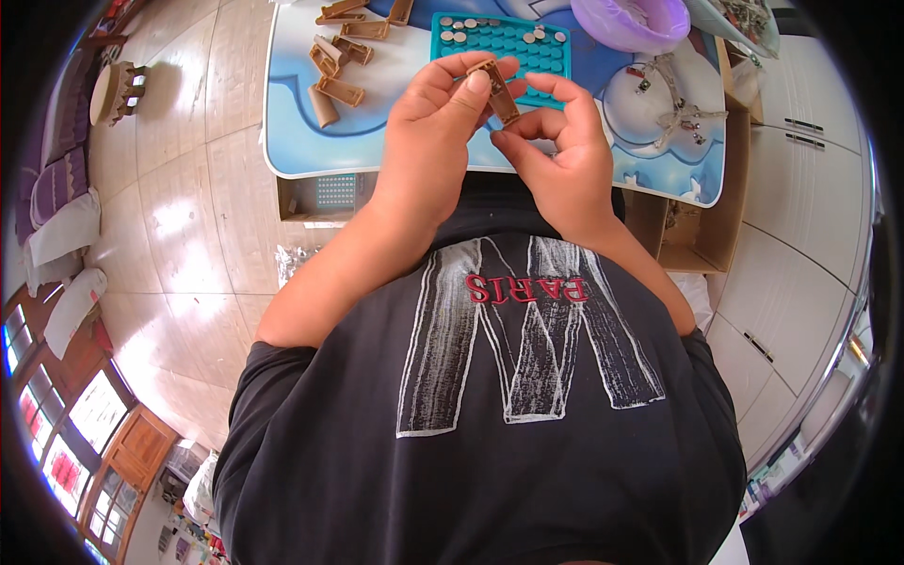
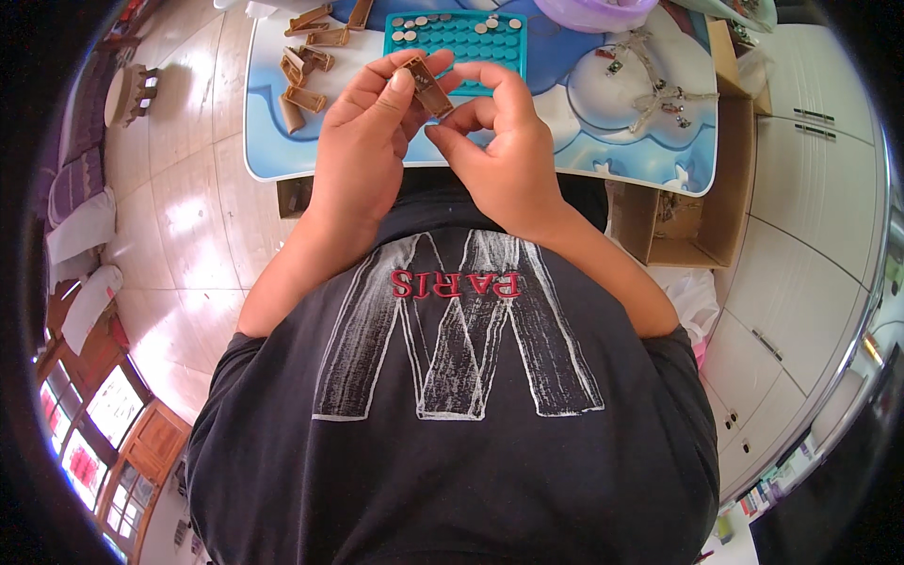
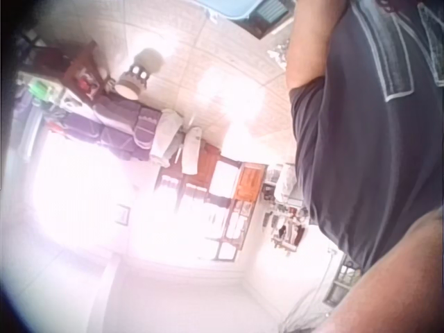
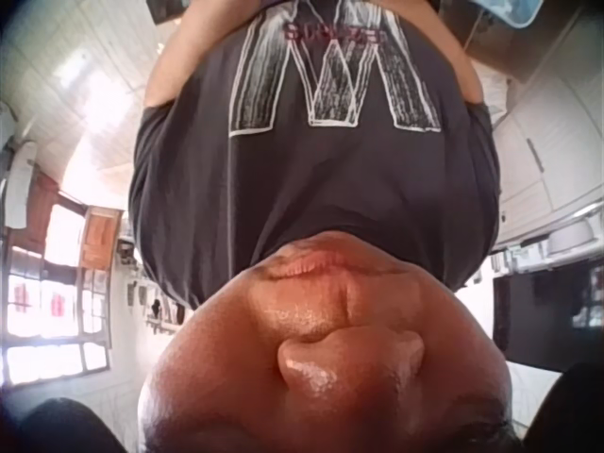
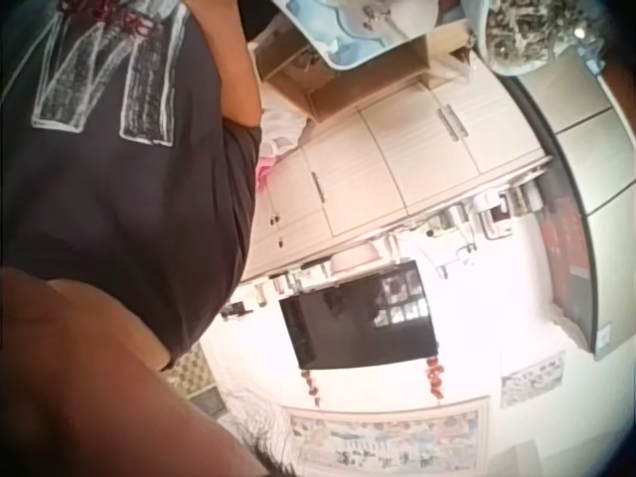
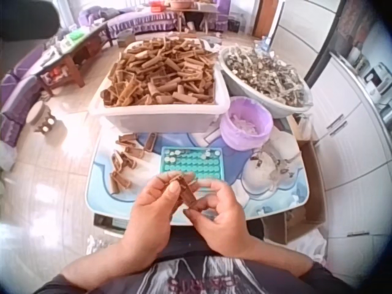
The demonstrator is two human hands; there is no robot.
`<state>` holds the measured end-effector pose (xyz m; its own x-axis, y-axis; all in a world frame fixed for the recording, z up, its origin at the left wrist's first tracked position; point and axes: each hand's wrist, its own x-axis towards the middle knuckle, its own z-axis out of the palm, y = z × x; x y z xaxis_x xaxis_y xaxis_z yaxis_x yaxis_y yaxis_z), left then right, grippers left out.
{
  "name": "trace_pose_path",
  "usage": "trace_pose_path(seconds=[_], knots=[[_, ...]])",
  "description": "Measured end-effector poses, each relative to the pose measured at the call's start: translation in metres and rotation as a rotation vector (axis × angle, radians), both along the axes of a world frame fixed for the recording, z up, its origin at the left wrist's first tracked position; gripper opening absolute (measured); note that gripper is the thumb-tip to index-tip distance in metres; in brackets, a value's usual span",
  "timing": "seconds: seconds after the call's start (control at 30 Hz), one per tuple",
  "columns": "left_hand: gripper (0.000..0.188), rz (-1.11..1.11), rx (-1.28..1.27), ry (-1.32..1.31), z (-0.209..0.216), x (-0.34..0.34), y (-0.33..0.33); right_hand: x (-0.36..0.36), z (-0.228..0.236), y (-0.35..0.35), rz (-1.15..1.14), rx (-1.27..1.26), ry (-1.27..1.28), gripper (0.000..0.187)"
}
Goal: The person assembles small decorative holders by inserting metal components into brown cylindrical casings and securing them with small round discs. The person handles the components one at a time, repeatedly picking up parts from a tray and a purple bowl, inserting them into the casings, and placing the finished units on the table.
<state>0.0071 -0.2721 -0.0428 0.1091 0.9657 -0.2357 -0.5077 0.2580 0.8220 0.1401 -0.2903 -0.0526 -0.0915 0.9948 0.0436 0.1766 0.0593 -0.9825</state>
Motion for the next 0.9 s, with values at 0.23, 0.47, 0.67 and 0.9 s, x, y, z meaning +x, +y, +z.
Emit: trace_pose_path(seconds=[0.23, 0.47, 0.67, 0.9], knots=[[0.028, -0.046, -0.033, 0.005, -0.002, -0.007, 0.000, 0.012, -0.004, 0.000, -0.024, 0.221, -0.126, 0.033], [0.027, -0.067, -0.065, 0.001, -0.003, -0.008, 0.000, 0.011, -0.002, 0.002, 0.065, 0.408, -0.318, 0.027], [0.028, -0.086, -0.069, 0.028, -0.001, -0.007, -0.001, 0.016, -0.005, 0.008, 0.149, 0.575, -0.478, 0.022], [0.029, -0.123, -0.121, 0.023, -0.007, -0.013, -0.004, 0.014, 0.003, 0.007, 0.157, 0.535, -0.417, 0.022]])
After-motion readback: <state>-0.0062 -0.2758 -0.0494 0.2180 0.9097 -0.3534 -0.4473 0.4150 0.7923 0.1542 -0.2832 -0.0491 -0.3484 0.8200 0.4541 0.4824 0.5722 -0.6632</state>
